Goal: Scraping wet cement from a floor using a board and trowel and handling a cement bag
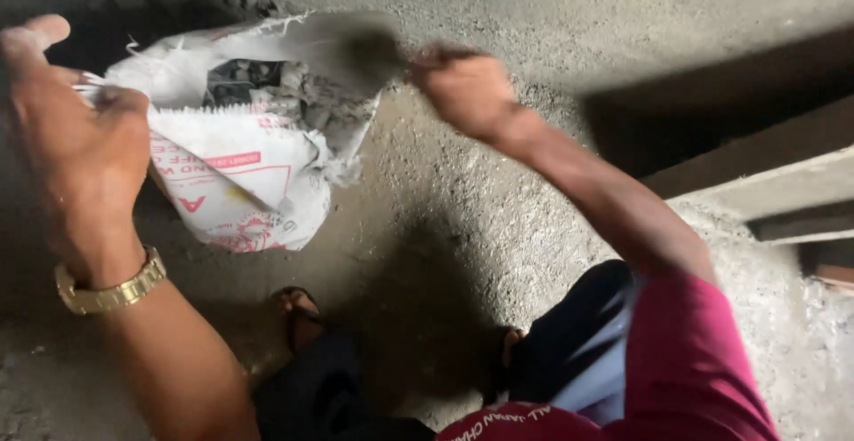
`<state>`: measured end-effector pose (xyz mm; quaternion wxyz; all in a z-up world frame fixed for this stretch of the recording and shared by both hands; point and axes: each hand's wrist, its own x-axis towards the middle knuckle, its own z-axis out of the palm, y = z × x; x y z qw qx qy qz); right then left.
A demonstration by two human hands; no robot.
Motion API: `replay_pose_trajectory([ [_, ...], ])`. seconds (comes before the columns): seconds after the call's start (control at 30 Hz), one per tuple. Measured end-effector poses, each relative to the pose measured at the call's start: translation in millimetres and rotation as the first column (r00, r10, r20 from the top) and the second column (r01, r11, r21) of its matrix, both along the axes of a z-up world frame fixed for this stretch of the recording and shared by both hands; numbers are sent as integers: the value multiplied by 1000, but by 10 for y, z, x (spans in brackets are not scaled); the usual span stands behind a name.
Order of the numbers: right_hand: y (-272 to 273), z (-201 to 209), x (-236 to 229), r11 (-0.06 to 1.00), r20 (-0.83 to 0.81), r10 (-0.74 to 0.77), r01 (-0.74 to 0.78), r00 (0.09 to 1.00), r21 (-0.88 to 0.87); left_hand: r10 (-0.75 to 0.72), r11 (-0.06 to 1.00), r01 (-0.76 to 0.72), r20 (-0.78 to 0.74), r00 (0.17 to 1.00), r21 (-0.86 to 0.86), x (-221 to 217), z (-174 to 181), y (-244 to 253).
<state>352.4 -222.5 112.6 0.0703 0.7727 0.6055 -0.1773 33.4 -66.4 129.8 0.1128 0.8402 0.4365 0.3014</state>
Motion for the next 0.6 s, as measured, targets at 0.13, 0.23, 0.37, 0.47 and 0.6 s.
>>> replay_pose_trajectory([
  [0.13, -746, -666, 789, 968, -341, -91, 164, 936, 190, 104, 991, -107, -30, 994, -87, 0, 98, -3],
  [0.23, -1371, -2010, 1290, 931, 210, 301, -334, 930, 148, 110, 991, -112, -40, 993, -75, 11, 106, 14],
  [0.37, -1113, -2990, 922, 977, -444, -76, -22, 893, -211, 91, 994, -93, -42, 995, -57, 141, 189, -49],
  [0.47, -369, -3224, 412, 975, -602, -169, 41, 781, -220, 142, 985, -151, -108, 984, -81, 102, 55, 29],
  [0.6, 172, -3959, 408, 974, -687, -209, 83, 696, -212, -97, 988, 105, -78, 992, 112, -97, -179, 149],
])
